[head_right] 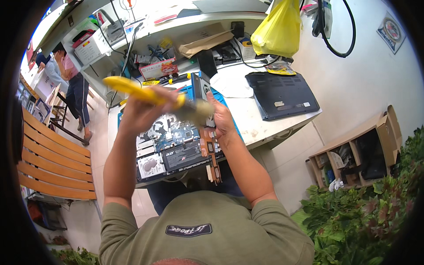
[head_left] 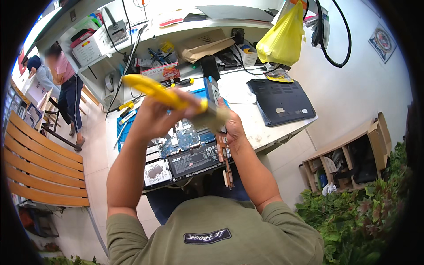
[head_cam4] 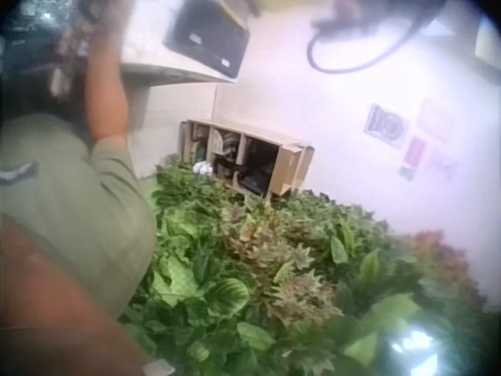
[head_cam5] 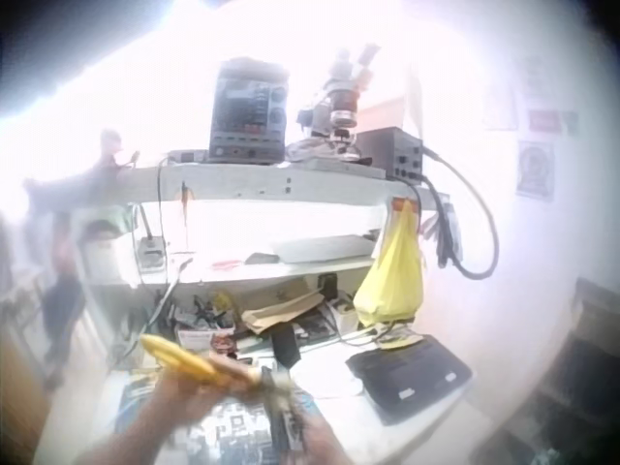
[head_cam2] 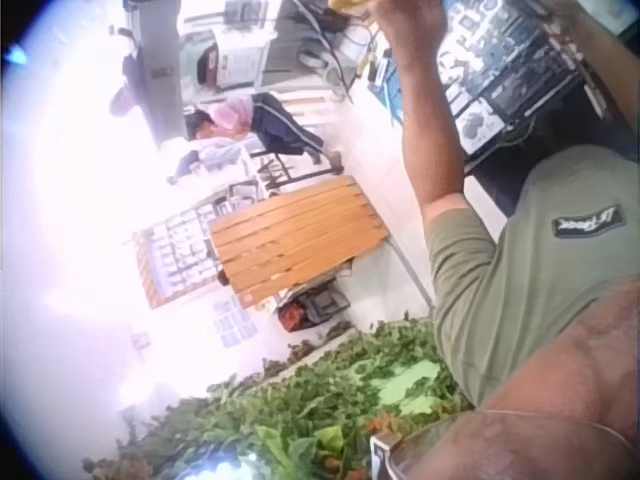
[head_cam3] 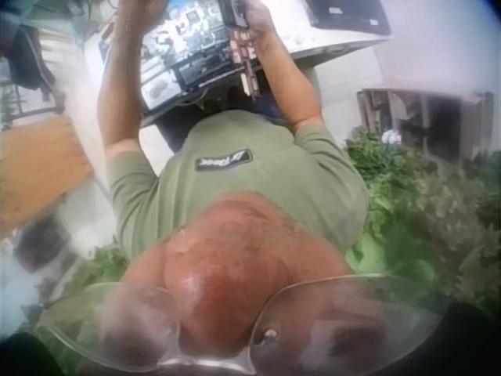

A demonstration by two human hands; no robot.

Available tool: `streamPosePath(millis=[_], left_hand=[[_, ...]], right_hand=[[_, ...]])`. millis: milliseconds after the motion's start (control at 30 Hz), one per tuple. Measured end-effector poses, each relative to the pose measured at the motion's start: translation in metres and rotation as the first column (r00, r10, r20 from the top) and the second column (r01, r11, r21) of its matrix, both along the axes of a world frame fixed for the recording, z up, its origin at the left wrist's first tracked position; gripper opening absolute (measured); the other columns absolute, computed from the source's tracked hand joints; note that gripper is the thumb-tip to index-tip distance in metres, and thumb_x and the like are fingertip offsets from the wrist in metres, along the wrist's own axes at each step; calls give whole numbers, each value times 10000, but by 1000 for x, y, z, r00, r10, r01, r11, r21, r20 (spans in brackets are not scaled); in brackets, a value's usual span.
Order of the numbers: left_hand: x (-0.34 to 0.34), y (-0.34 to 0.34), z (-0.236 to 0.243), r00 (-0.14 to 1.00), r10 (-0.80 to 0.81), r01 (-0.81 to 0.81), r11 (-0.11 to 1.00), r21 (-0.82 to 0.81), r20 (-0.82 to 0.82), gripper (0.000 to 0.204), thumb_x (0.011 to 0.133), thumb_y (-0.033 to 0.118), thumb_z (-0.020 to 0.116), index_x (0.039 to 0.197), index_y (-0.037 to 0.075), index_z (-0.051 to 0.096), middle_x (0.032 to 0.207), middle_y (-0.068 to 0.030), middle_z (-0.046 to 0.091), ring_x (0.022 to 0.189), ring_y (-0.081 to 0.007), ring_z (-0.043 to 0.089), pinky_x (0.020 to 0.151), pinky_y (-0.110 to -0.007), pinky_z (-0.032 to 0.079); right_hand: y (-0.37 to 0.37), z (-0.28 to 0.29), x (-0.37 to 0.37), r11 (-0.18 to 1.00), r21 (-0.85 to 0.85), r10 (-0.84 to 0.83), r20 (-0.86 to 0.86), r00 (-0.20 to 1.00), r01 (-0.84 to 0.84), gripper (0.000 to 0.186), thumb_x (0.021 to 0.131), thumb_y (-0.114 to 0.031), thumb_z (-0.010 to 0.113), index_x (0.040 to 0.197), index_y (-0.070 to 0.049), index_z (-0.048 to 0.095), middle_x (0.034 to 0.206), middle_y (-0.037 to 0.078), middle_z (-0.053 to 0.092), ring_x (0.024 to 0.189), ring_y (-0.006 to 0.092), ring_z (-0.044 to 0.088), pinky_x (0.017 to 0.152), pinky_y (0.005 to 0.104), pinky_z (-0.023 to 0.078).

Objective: The person picks up a laptop and removes its back cover, then uses a brush to clean the internal cooling fan and components while it is placed on a repair mat.

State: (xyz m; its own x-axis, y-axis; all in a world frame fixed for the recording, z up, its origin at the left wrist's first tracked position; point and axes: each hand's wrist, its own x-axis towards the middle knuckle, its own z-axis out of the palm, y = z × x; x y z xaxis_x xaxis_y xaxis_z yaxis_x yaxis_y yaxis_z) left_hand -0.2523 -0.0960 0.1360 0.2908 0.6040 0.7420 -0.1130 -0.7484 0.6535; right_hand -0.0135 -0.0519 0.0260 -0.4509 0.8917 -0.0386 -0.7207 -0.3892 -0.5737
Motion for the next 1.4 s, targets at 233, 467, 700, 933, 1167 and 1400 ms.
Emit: streamPosePath(millis=[233,467,700,933,1167,1400], left_hand=[[3,15,25,995,-8,-2,996,-94,-100,182,1003,48,790,1171,-9,750,1130,-75,776,1032,-139,739,901,-294,598],[17,33,9,856,504,-492,862,-120,113,193,1063,100,737,1235,13,744,1085,-70,803,943,-65,718,802,-229,577],[42,19,-9,956,250,-228,962,-147,154,225,1051,78,742,1266,12,723,1243,-96,751,1139,-144,720,1004,-286,579],[35,17,-18,964,258,-247,960,-135,71,174,1040,75,753,1206,23,741,1118,-86,787,1035,-145,765,934,-303,625],[47,-14,21,810,116,-53,991,125,-575,271,858,-28,814,1083,118,777,1159,-98,807,1015,-309,792,903,-406,621],[65,-10,14,919,126,-111,992,62,-374,187,924,76,799,1106,119,792,963,-72,803,816,-276,765,747,-362,604]], right_hand=[[0,-5,10,990,-79,116,1,993,-116,335,1147,-374,574,1094,-55,658,786,40,618,598,132,611,476,270,512],[-7,3,13,965,-61,231,-271,935,-256,422,1141,-436,554,1074,-24,620,790,59,581,525,117,534,369,251,409],[10,-37,11,858,280,504,-615,606,-430,707,1083,-417,640,1526,99,449,1145,212,631,786,219,660,620,331,573],[-7,-21,17,843,198,506,-609,611,-501,782,1071,-514,599,1585,45,413,1269,264,564,947,286,608,636,324,558],[18,-63,22,883,152,453,-523,722,-444,647,1078,-564,562,1411,-10,521,1139,180,566,824,274,580,521,331,518],[44,-65,18,793,357,585,-218,782,-494,562,1039,-527,665,1272,-20,606,1045,110,653,727,251,699,495,346,606]])
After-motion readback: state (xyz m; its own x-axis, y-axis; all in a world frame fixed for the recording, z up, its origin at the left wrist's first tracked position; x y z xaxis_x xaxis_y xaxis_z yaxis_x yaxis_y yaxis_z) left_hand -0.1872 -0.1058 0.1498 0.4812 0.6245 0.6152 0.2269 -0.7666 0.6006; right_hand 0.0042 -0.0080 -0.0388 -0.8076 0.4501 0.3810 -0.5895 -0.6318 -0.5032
